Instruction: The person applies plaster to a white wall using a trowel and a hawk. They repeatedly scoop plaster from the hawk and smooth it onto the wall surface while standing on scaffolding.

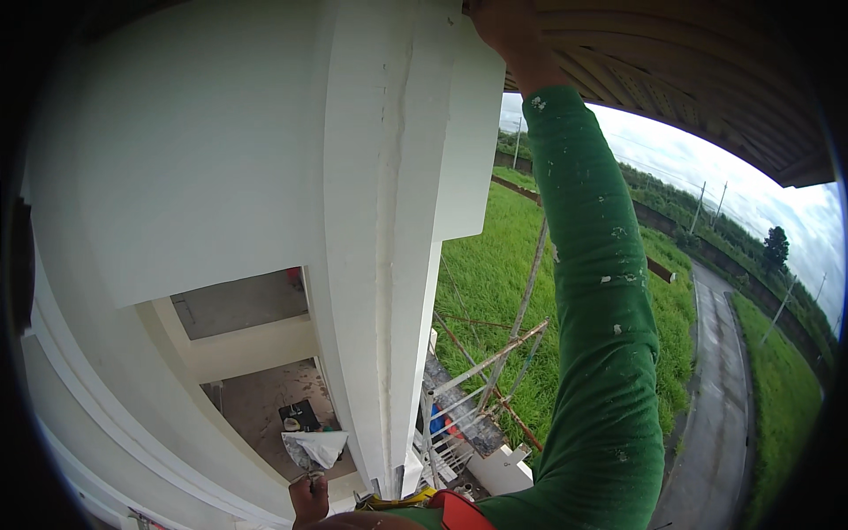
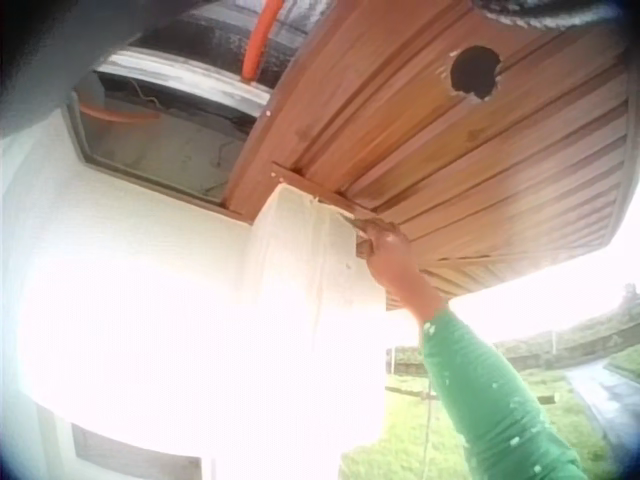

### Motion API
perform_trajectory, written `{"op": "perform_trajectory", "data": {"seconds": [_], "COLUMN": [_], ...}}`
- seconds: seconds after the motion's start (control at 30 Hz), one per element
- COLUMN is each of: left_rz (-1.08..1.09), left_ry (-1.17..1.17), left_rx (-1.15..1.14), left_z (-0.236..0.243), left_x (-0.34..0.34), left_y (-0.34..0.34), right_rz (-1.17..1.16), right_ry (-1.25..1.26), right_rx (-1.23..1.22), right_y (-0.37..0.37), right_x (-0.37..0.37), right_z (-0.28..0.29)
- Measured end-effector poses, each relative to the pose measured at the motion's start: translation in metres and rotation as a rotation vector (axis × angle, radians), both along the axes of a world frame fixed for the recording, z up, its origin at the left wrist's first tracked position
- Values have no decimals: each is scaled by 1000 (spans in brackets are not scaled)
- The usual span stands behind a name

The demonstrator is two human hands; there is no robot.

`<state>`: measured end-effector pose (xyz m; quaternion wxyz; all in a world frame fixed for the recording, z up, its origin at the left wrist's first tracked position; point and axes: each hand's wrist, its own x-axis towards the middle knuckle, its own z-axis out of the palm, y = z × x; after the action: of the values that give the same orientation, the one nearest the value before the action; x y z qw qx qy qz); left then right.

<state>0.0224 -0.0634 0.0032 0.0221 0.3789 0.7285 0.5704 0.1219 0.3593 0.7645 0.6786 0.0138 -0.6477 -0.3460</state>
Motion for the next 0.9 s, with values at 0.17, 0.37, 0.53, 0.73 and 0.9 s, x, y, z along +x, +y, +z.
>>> {"op": "perform_trajectory", "data": {"seconds": [0.17,0.37,0.53,0.73,0.9], "left_rz": [35,78,100,62,37], "left_ry": [81,-62,-86,-73,-41], "left_rx": [-146,-186,-169,-243,-217], "left_z": [15,27,26,28,27], "left_x": [3,13,11,6,3], "left_y": [-4,-4,-4,-8,-6], "right_rz": [-15,-43,-36,-29,-160], "right_ry": [-5,-42,-123,-193,-201], "right_rx": [76,71,-48,-10,46], "right_y": [6,13,10,14,8], "right_x": [-23,-35,-22,-18,-13], "right_z": [29,16,-24,-69,-105]}}
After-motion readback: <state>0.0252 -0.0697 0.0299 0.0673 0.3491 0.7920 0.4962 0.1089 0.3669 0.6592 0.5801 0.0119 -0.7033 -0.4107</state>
